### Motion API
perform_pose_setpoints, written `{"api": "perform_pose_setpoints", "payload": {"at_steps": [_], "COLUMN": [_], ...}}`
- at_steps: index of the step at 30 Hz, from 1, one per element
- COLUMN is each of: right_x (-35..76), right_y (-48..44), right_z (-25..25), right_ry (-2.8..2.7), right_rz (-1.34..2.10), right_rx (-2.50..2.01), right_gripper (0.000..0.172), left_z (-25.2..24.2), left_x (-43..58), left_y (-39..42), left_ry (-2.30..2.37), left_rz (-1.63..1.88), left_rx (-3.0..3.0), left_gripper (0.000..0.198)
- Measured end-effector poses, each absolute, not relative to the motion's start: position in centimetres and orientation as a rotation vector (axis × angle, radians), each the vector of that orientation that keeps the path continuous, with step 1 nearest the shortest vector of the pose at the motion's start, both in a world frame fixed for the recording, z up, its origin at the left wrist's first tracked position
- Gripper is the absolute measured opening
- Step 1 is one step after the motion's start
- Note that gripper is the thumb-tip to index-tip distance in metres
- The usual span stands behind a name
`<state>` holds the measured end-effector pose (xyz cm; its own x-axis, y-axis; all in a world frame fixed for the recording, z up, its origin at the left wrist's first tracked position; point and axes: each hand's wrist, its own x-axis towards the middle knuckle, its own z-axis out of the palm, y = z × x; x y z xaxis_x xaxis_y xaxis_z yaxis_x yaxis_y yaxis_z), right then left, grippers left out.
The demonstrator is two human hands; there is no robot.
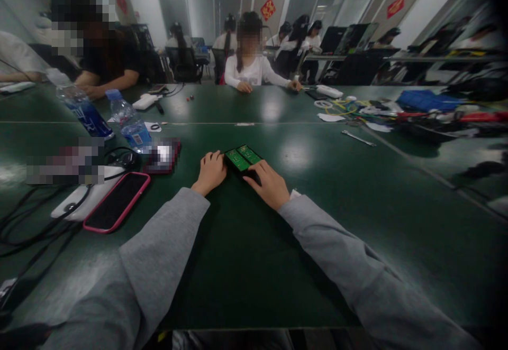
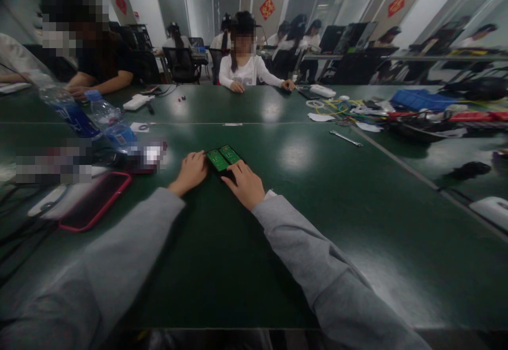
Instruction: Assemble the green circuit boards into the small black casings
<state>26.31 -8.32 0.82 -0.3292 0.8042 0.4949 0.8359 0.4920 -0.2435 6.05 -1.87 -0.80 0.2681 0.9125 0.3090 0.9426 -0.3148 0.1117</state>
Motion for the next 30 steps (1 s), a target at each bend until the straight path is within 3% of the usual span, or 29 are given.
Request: {"api": "perform_pose_setpoints", "payload": {"at_steps": [30], "right_x": [26.37], "right_y": [-8.27], "right_z": [0.68], "right_ry": [-2.184], "right_rz": [-0.080], "right_rx": [-1.341], "right_gripper": [0.027], "left_z": [-0.31], "left_x": [6.09], "left_y": [-2.06], "left_ry": [-1.809], "left_rz": [-0.465], "left_rx": [-2.452], "left_gripper": [0.045]}}
